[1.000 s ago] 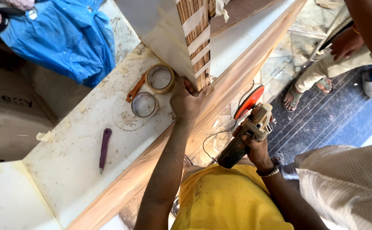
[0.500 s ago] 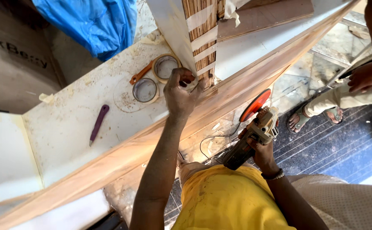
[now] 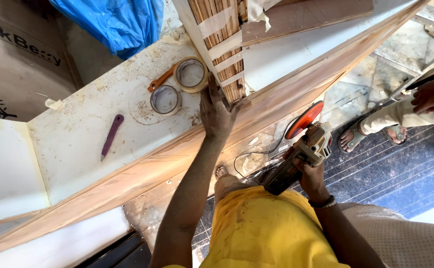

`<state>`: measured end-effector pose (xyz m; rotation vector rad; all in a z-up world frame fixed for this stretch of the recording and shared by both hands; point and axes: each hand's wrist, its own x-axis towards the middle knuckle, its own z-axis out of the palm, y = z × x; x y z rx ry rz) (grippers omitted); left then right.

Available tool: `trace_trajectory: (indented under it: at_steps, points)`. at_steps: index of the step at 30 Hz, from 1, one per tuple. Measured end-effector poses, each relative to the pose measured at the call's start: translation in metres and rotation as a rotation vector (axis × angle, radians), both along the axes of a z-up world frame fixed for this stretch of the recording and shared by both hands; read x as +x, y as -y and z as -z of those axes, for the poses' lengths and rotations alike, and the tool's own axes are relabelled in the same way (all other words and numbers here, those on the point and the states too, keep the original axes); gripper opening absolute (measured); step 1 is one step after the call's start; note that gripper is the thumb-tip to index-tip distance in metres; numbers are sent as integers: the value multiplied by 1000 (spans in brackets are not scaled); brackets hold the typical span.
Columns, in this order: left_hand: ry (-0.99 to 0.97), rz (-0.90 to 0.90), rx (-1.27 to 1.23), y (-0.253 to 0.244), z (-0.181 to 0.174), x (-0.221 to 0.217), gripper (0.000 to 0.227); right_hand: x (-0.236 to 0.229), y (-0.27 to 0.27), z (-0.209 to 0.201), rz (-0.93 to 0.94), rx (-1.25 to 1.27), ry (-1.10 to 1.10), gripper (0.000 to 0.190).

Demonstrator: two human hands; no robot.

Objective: The person uses an angle grinder to sand and smooth the edges of a wooden cabinet while several people stand nearby.

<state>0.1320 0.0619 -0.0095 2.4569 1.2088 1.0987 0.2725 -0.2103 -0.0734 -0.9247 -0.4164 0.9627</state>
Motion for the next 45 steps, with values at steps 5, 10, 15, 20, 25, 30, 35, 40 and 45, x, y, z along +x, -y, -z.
trace_trajectory:
  at_steps: [5, 10, 15, 20, 25, 30, 35, 40, 45]
  points:
    - [6, 56, -248, 6, -16, -20, 97, 1, -3, -6, 63, -24, -4, 59]
    - [95, 130, -304, 4, -28, -40, 37, -9, -9, -21, 138, -2, 84, 58]
    - [-68, 194, -289, -5, -39, -38, 34, -19, -21, -29, 198, 12, 131, 56]
    - [-106, 222, -364, -11, -39, -36, 28, -32, -31, -20, 223, 51, 146, 60]
    - [-213, 615, -734, 46, -8, -78, 77, -67, -47, -10, 157, -24, 165, 61]
    - [-240, 821, -1109, 79, 49, -116, 83, -135, -73, -2, 256, 19, 131, 65]
    - [-472, 724, -992, 65, 70, -147, 69, -183, -96, 1, 458, -109, 183, 66]
    - [-484, 751, -955, 46, 67, -169, 73, -204, -122, 10, 485, -149, 80, 66]
    - [-411, 747, -929, 16, 64, -171, 69, -208, -151, 16, 521, -139, 19, 65]
